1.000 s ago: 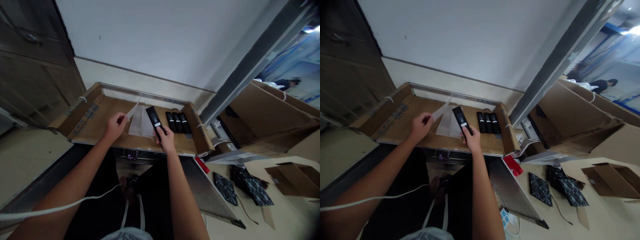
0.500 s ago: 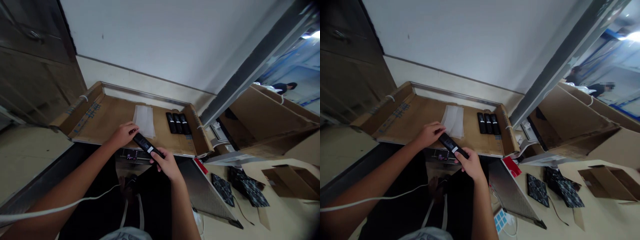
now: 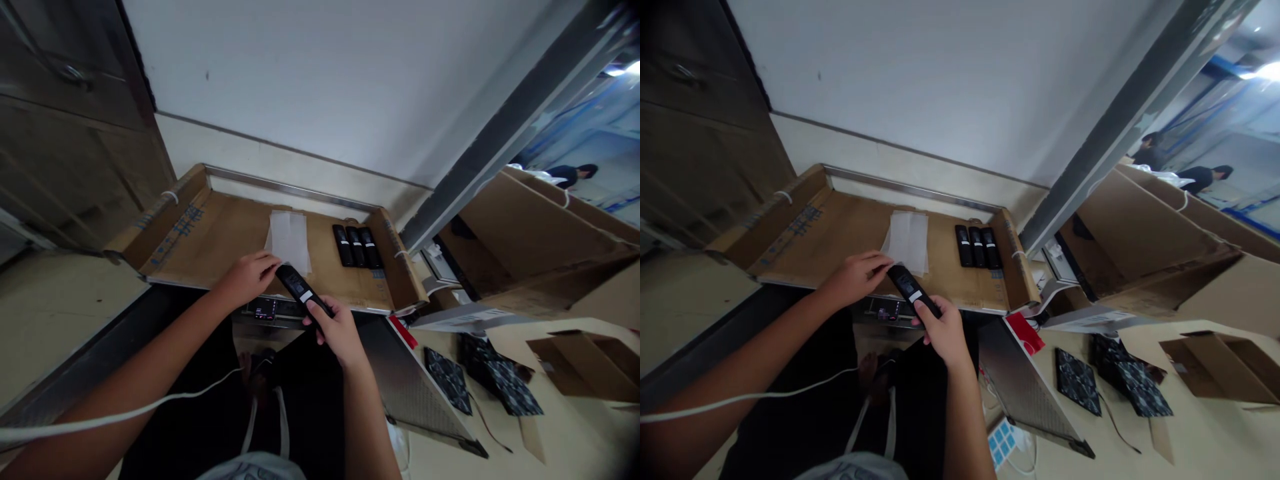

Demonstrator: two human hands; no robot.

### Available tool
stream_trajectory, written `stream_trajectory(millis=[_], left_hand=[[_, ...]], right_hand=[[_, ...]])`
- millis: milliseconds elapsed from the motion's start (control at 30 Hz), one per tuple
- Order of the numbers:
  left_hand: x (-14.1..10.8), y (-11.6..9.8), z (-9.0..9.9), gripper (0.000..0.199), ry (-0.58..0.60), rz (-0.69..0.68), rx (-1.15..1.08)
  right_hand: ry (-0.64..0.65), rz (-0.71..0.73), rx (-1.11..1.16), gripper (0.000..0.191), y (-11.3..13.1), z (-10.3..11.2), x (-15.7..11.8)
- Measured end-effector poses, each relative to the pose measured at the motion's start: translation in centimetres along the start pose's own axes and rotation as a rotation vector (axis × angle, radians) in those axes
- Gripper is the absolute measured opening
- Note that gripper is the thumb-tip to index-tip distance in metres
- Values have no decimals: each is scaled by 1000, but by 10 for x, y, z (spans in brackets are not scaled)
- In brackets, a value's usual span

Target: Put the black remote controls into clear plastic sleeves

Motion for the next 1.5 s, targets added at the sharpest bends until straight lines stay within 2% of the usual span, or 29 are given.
stream_trajectory(millis=[167, 267, 433, 533, 633, 767, 900, 1033, 1133, 1233, 1367, 1500], left_hand=[[0, -9, 11, 23, -17, -8, 134], [1, -16, 18, 24, -29, -27, 178], [-1, -31, 26, 26, -40, -56, 175], [-6, -43, 28, 26, 2, -85, 128], [-11, -54, 29, 25, 27, -106, 70], [-15, -60, 33, 21, -8, -103, 26], [-14, -49, 39, 18, -50, -37, -48], [-8, -19, 49, 13, -102, 95, -84], [-1, 5, 59, 15, -162, 186, -168], [5, 20, 71, 19, -197, 264, -278], [10, 24, 78, 25, -158, 334, -411], [10, 24, 71, 26, -108, 332, -487]], right_hand=[[-19, 35, 63, 43, 11, -11, 3], [-7, 74, 95, 53, 21, -22, 7], [35, 81, 103, 71, 35, -39, 12], [74, 63, 165, 75, 40, -48, 15], [72, 44, 237, 68, 42, -54, 18], [26, 10, 328, 53, 40, -62, 23], [21, 9, 370, 44, 43, -71, 31], [142, 46, 367, 38, 64, -84, 39], [237, 132, 318, 32, 85, -91, 44], [281, 235, 271, 35, 99, -91, 47], [222, 232, 351, 42, 97, -87, 57], [141, 189, 566, 41, 85, -87, 67]])
Point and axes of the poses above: each hand's wrist, its own x-axis towards the middle knuckle, its own z-axis out of the back of the hand, y = z × x, the point moved 5 cm from there along x, towards the middle knuckle, and after that the axes turned 4 degrees about y, right-handed, at the moved point
